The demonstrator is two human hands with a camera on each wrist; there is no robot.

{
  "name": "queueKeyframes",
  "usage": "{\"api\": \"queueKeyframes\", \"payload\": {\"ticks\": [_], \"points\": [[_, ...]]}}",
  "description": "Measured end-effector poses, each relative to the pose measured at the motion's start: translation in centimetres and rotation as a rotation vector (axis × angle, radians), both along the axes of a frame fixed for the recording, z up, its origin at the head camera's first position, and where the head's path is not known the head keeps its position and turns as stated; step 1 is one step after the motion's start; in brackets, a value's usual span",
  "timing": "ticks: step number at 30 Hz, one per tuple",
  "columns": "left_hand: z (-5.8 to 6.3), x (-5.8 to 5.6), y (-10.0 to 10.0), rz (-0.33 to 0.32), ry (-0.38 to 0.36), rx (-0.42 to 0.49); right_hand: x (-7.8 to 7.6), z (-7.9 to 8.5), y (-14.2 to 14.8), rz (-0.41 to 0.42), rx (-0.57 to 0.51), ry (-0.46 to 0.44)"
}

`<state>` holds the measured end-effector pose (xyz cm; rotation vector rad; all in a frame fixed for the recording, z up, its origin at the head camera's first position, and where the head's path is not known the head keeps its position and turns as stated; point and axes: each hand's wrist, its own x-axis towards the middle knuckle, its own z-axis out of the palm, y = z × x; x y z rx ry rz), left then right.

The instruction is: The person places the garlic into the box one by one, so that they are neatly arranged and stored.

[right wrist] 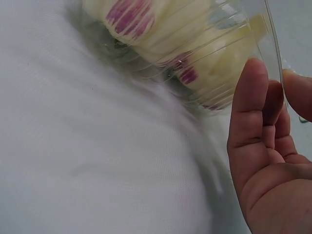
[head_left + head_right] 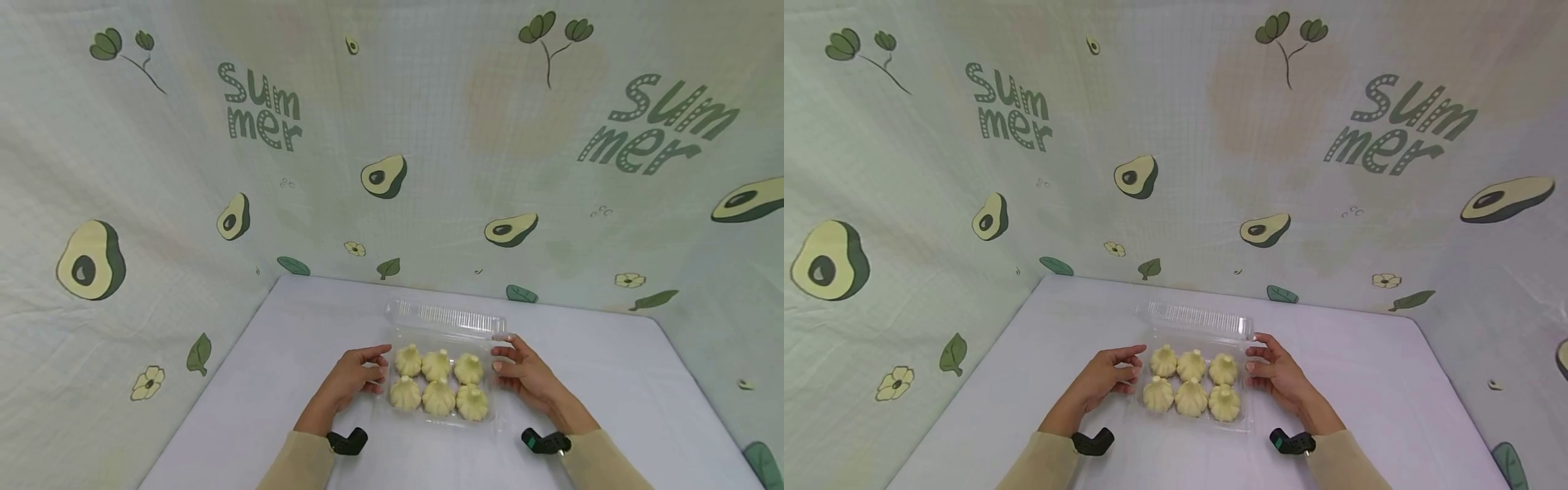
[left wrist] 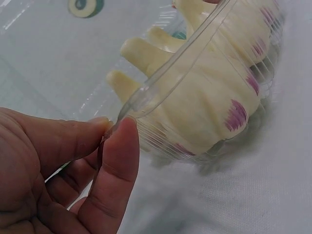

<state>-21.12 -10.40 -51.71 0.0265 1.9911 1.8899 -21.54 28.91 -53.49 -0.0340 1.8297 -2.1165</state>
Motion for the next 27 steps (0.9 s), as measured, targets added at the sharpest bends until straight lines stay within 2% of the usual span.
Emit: {"api": "queueKeyframes", "payload": {"ticks": [4,11,21,27], "points": [[-0.1,0.1,-0.1,0.006,0.0,-0.006,0.2,0.0,0.0,-0.007,0.0,0.001],[-0.2,0.4,-0.1,0.017,0.012,-0.014,0.7,0.2,-0.3,-0.049,0.086,0.009],[-0.3,0.4,-0.2,0.018,0.066,-0.063,1.7,0.8,-0.1,-0.006,0.043,0.02],[-0.3,0.4,-0.2,0.012,0.068,-0.042,2.0,1.0,-0.3,0.016,0.085,0.034]]}}
